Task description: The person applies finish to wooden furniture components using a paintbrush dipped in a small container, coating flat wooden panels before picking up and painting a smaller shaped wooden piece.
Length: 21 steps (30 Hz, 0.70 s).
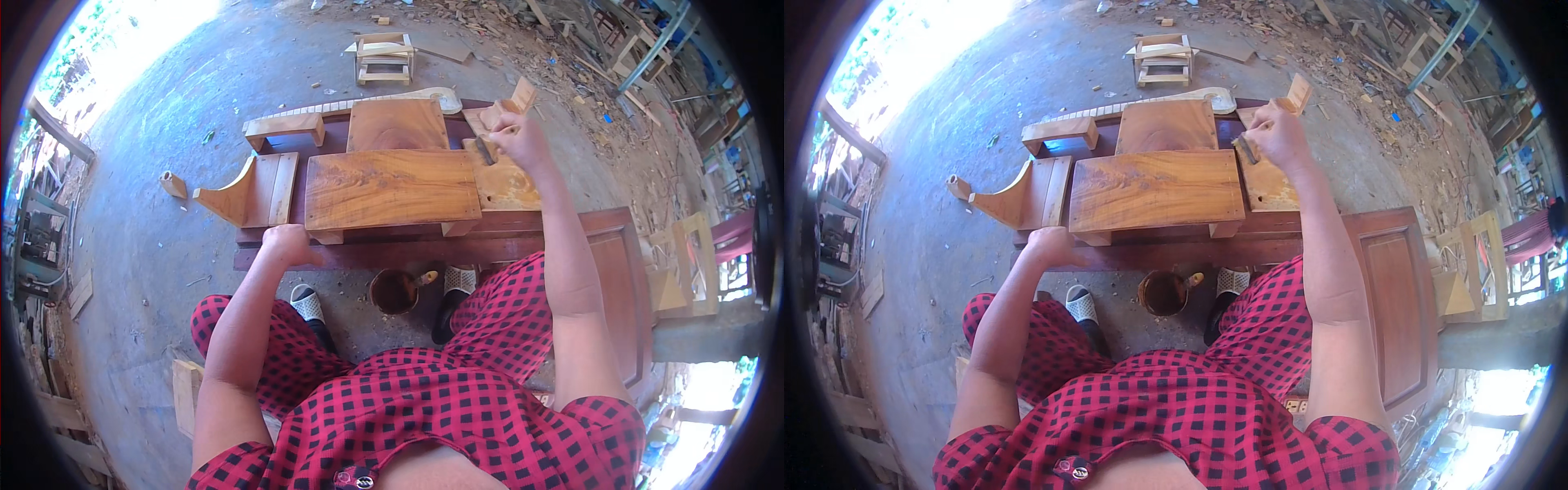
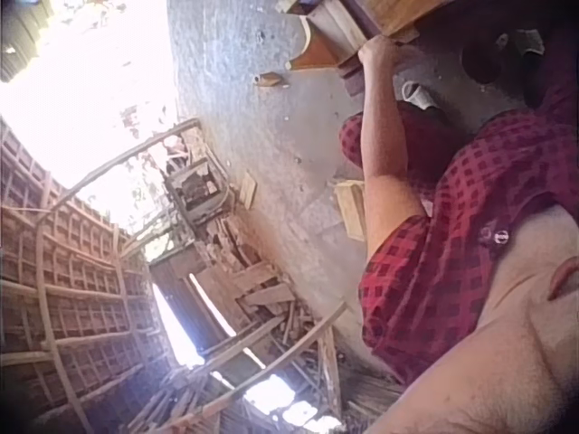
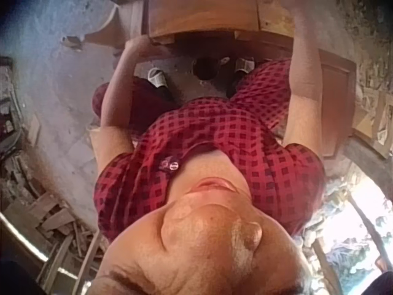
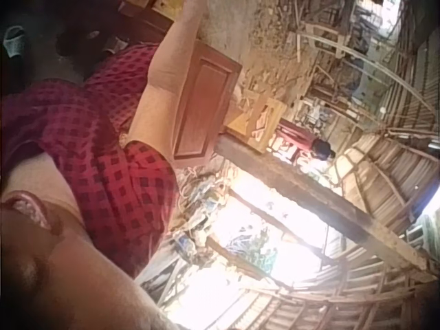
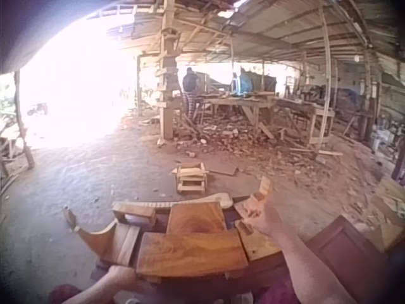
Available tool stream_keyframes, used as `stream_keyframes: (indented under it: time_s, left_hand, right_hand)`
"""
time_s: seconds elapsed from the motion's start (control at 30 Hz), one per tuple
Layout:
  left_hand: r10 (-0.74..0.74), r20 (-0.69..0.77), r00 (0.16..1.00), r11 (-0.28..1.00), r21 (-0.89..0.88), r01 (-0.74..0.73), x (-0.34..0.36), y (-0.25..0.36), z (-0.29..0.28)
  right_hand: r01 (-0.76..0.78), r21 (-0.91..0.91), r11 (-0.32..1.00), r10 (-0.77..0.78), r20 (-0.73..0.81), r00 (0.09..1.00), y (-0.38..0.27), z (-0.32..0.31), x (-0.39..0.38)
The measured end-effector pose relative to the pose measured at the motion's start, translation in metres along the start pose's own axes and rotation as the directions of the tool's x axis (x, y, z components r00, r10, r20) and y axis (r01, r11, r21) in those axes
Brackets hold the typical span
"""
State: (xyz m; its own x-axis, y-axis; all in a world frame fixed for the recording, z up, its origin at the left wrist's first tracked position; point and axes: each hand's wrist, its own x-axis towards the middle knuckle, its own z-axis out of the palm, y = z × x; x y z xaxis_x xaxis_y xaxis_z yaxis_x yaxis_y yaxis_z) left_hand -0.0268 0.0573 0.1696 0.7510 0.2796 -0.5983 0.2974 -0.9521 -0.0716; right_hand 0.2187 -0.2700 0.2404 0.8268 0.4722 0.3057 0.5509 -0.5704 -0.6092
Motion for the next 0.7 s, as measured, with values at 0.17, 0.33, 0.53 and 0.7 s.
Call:
stream_keyframes:
  time_s: [0.17,0.33,0.53,0.7]
  left_hand:
    - [0.131,0.008,0.991,0.991,0.015,-0.131,-0.010,0.008,-0.007]
    - [0.200,-0.035,0.979,0.979,-0.016,-0.201,-0.025,0.002,-0.015]
    - [0.249,0.001,0.968,0.968,-0.015,-0.249,-0.034,0.007,-0.021]
    - [0.369,-0.056,0.928,0.929,-0.016,-0.370,-0.043,0.012,-0.013]
  right_hand:
    - [0.232,-0.224,0.947,-0.190,0.191,0.963,-0.035,0.034,-0.022]
    - [0.425,-0.154,0.892,-0.339,0.395,0.854,-0.094,0.054,-0.069]
    - [0.206,0.334,0.920,-0.357,0.495,0.792,-0.129,0.054,-0.079]
    - [0.294,0.065,0.953,-0.301,0.148,0.942,-0.105,0.056,-0.031]
